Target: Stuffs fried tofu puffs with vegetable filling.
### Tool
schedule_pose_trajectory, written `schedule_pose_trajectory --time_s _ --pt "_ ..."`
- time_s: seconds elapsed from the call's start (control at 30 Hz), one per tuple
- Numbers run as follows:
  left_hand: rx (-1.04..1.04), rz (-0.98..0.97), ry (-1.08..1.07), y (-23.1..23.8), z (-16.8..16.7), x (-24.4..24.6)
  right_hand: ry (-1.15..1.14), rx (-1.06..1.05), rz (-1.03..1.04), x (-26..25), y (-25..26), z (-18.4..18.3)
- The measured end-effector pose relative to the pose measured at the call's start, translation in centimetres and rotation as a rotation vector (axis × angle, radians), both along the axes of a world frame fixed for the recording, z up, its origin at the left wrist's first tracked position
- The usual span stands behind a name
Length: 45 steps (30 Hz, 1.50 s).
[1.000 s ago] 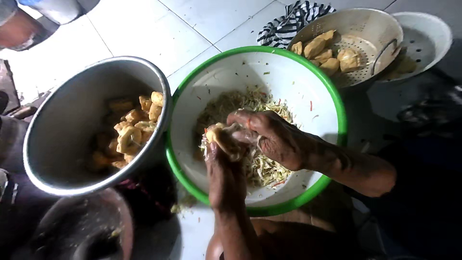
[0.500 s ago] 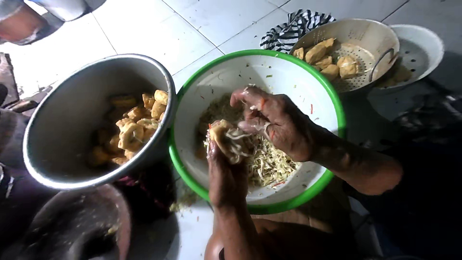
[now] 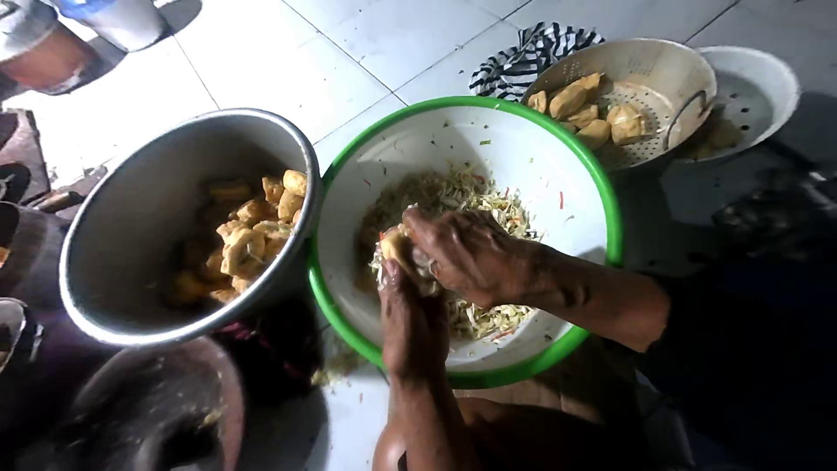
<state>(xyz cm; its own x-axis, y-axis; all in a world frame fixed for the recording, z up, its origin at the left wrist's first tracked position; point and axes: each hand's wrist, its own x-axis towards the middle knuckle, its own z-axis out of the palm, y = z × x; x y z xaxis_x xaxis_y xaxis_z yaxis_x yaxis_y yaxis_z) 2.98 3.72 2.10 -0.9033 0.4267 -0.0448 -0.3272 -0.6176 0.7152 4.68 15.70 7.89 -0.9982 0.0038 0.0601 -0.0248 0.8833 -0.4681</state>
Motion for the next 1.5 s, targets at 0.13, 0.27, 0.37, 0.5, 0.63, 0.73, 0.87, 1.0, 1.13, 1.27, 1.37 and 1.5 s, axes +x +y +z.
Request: schedule_pose_trajectory --time_s 0.13,0.27,0.37,0.5,0.63,0.73,0.87,1.0,1.13,1.27,1.37,1.5 --pt "0.153 0.004 0.074 -0.1 -0.8 -0.8 0.081 -0.419 0.066 1.6 1.6 -1.3" --pt "0.161 -0.069 0.133 -0.2 -0.8 -0.8 0.062 -0.386 0.068 3.1 1.5 -1.9" --pt "0.101 -0.126 0.171 -0.3 -0.9 -0.8 0.242 -0.413 0.082 2.7 1.9 -2.7" --pt "0.077 -0.132 0.037 -0.5 -0.5 0.0 0.310 -0.492 0.323 1.5 4.0 -1.9" --pt "-0.225 -0.238 0.025 -0.9 -0.1 0.3 0.281 -0.461 0.426 0.4 5.6 -1.4" --pt "-0.274 -0.232 -0.074 -0.9 0.6 0.5 0.342 -0.375 0.386 0.2 5.9 -1.1" --pt "-0.214 -0.108 -0.141 -0.5 0.8 0.4 0.367 -0.338 0.229 1.0 5.5 -0.7" --pt "-0.188 -0.079 -0.171 0.0 1.1 0.4 0.255 -0.265 0.150 2.9 3.6 -1.1" --pt "-0.157 -0.140 -0.117 -0.3 0.6 0.3 0.242 -0.042 0.093 3.1 1.9 -2.0" --pt "-0.103 -0.188 -0.107 -0.3 0.7 0.1 0.279 -0.040 0.077 2.0 2.2 -2.2" --pt "-0.038 -0.150 -0.126 -0.1 0.7 0.2 0.279 -0.082 0.059 1.7 2.1 -2.2" --pt "-0.043 -0.100 -0.084 -0.1 0.6 0.3 0.168 -0.067 0.035 2.2 1.2 -1.9"
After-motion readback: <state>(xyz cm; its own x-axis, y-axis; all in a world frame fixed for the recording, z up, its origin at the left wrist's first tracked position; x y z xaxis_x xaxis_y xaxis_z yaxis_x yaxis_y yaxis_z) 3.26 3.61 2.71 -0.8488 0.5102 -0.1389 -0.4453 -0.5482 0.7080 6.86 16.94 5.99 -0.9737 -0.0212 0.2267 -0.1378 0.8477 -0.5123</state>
